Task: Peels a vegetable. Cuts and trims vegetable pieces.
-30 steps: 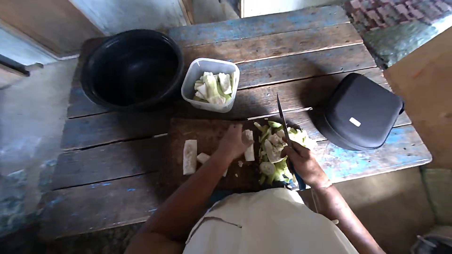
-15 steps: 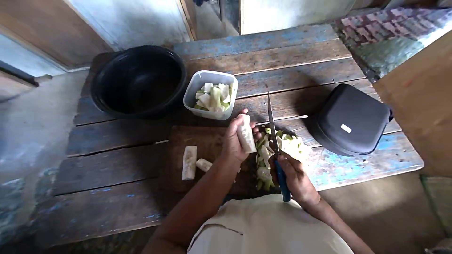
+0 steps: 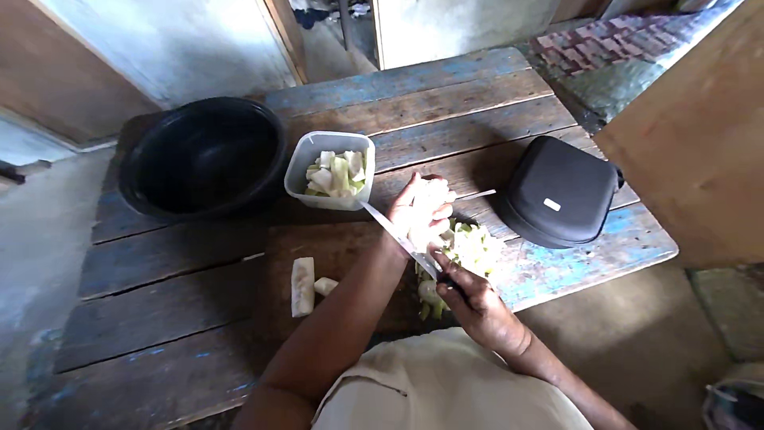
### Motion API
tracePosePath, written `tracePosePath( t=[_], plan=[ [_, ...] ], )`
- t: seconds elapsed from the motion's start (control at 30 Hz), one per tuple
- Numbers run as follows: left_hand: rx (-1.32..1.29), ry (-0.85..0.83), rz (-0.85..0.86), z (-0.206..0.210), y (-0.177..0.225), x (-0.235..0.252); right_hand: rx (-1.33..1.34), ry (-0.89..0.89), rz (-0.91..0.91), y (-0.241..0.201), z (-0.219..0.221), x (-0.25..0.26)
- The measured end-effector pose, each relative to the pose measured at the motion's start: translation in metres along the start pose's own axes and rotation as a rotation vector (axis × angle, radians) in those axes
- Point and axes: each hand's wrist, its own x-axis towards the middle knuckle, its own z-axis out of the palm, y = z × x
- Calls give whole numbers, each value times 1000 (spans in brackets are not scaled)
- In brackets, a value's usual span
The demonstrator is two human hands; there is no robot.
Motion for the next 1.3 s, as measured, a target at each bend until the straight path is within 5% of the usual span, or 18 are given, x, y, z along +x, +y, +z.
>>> tracePosePath(
  t=[0.23,0.4,0.8,0.93,1.13,1.3],
  plan=[
    [58,-121,-84,-2,-1,-4,31,23,15,4,4,-4],
    [-136,-65,-223,-4,-8,-8,-40,35,113,-1,6,-4],
    [-120,5,-246,-16,-28,-22,-87,79,249,-5,11,-3],
    [2,283,-141,3,-40,-32,-69,156,286,-2,16,-1],
    [61,456,-41,15,-53,-36,77,258,316,17,18,2],
    [98,240,-102,-5,-49,-36,163,209,320,23,13,1]
  ],
)
